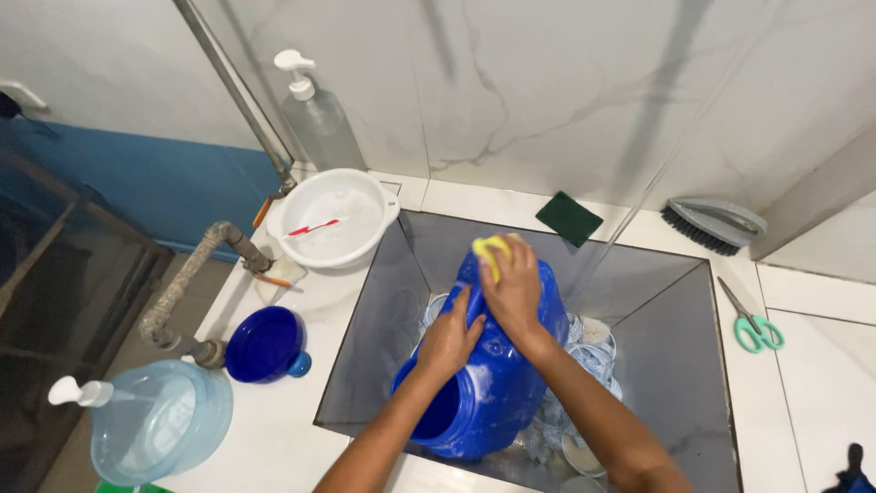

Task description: The person removes a plastic seal from a blue plastic container using scissors, then washes the container with a sponge under running water. They rinse the container and its cap, then place the container on the counter.

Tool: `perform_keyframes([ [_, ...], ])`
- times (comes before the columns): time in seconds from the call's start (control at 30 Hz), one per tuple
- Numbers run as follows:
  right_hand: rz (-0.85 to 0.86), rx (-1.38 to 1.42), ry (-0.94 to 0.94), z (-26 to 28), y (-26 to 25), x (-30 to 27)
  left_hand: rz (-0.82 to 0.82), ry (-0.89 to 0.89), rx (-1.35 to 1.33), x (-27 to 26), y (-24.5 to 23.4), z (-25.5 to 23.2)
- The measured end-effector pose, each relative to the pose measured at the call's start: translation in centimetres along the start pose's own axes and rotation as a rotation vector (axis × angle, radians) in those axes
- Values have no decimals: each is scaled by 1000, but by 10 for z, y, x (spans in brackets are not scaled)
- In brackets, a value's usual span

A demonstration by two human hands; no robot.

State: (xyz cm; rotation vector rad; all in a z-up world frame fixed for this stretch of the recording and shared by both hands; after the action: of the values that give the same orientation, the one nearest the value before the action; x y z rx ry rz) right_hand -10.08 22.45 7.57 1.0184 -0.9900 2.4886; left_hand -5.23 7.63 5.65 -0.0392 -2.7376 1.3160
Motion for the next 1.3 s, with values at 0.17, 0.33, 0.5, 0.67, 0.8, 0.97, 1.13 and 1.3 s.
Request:
perform_keyframes([
  [0.17,43,95,282,-19,-38,37,47,-26,-6,-9,-8,-6],
  [0.33,75,55,93,-30,-22,35,56,-5,-40,-8,-10,-6],
  [0.5,373,432,757,-139,24,-1,66,69,-48,-17,-15,-11],
  [0.67,561,785,445,-209,72,-21,103,191,-8,-18,-3,-28],
  [0.8,490,669,722,-300,89,-105,72,9,37,3,0,0],
  [0.97,350,2,770,-216,62,-258,16,-356,-123,36,-7,63],
  [1.13,234,423,375,-73,72,-205,22,-450,-134,35,-6,70],
  [1.3,98,679,1056,-227,87,-118,-35,-316,-30,26,0,32],
])
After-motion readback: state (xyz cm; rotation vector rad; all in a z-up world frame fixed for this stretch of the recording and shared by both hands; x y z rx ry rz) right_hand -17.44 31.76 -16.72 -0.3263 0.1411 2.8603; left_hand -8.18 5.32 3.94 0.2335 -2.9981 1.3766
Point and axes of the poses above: each hand's wrist, its own x-axis towards the middle knuckle, its own y-axis out of the palm, z = x × y, the point moved 10 cm from there along x, towards the middle knuckle, and after that the axes turned 5 degrees about x, right-handed, at the moved point
